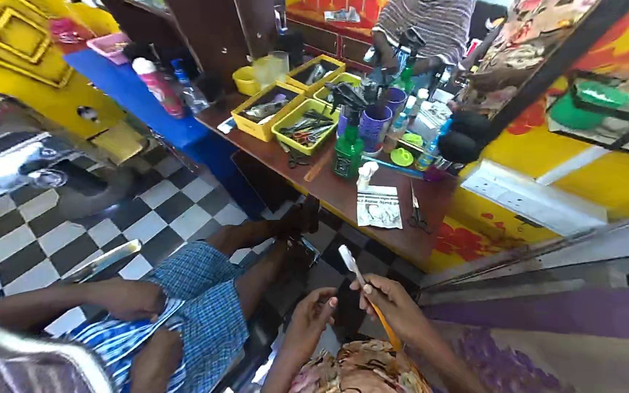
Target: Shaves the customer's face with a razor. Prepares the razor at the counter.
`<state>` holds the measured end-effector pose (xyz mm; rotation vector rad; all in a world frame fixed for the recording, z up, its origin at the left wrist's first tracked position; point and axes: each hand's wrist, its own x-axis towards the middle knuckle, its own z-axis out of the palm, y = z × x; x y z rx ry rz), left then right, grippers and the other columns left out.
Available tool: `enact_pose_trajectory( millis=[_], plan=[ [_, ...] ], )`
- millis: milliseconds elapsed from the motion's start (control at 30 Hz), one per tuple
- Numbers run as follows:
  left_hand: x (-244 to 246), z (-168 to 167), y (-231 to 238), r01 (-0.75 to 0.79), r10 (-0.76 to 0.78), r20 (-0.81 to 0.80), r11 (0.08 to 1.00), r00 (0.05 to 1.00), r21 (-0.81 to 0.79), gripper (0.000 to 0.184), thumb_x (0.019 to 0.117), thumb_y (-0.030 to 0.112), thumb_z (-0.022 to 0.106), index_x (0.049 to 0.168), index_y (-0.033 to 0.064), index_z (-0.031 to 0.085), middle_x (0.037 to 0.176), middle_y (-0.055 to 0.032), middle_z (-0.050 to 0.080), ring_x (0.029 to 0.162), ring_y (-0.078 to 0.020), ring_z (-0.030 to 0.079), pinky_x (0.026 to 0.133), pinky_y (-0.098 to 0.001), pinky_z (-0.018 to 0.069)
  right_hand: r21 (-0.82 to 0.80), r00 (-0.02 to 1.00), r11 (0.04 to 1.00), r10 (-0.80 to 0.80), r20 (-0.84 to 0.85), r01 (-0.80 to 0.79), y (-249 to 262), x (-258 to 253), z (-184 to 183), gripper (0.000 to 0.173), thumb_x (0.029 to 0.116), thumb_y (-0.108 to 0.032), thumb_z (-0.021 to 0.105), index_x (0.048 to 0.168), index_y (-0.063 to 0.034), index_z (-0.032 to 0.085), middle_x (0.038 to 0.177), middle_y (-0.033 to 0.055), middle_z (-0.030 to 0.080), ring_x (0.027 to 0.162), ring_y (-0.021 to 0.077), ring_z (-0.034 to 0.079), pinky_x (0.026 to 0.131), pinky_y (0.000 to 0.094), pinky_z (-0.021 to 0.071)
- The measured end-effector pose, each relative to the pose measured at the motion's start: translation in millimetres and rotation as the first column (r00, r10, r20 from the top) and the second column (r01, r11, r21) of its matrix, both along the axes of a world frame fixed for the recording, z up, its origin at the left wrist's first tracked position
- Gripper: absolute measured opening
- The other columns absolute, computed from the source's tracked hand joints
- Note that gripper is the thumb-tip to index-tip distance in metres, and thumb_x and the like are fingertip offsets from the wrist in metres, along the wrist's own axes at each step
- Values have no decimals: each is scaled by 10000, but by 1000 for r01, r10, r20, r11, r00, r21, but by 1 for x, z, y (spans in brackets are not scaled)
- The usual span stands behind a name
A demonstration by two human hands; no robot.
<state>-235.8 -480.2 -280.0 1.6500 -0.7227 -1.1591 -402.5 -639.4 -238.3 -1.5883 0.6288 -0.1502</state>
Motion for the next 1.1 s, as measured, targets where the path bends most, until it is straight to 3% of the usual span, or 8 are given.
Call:
enact_pose_trajectory(
  millis=[133, 367, 633, 933, 1100],
  plan=[
    [8, -6, -55, 112, -105, -115, 992, 988, 59, 383, 1068, 297, 513, 1350, 53, 602, 1173, -89, 692, 894, -182, 695, 750, -346, 588, -9, 961, 962, -274, -45, 274, -27, -21, -9, 329, 1082, -213, 424, 1211, -38, 671, 907, 27, 714, 672, 118, 634, 573, 273, 533],
    [38, -21, -136, 126, -123, -227, 992, 966, 2, 401, 1088, 302, 480, 1370, 27, 556, 1196, -116, 674, 934, -197, 689, 821, -363, 579, -20, 806, 808, -589, -61, 589, -57, -11, 6, 290, 1104, -170, 433, 1122, -7, 672, 894, 75, 714, 665, 138, 619, 570, 253, 496],
    [56, -28, -172, 305, -348, -339, 936, 874, -175, 501, 1121, 378, 295, 1314, 53, 622, 983, -55, 711, 682, -96, 615, 678, -261, 530, 5, 795, 805, -585, -161, 593, -63, 24, -6, 320, 1119, -186, 394, 1150, 4, 650, 830, 69, 708, 557, 112, 579, 488, 237, 464],
    [59, -28, -193, 437, -486, -341, 874, 805, -214, 615, 1114, 459, 204, 1410, 33, 534, 854, -26, 690, 545, -60, 513, 547, -219, 452, -75, 789, 813, -579, -207, 577, -74, 45, -14, 309, 1116, -198, 417, 1101, -1, 655, 739, 36, 670, 550, 110, 596, 504, 247, 500],
    [62, -22, -200, 451, -506, -316, 861, 803, -235, 636, 1111, 472, 184, 1390, 48, 569, 833, -19, 681, 534, -53, 490, 537, -216, 431, -183, 785, 842, -540, -303, 508, -80, 54, -13, 314, 1115, -234, 424, 1100, -28, 661, 747, 21, 669, 560, 113, 610, 521, 262, 519]
  ],
)
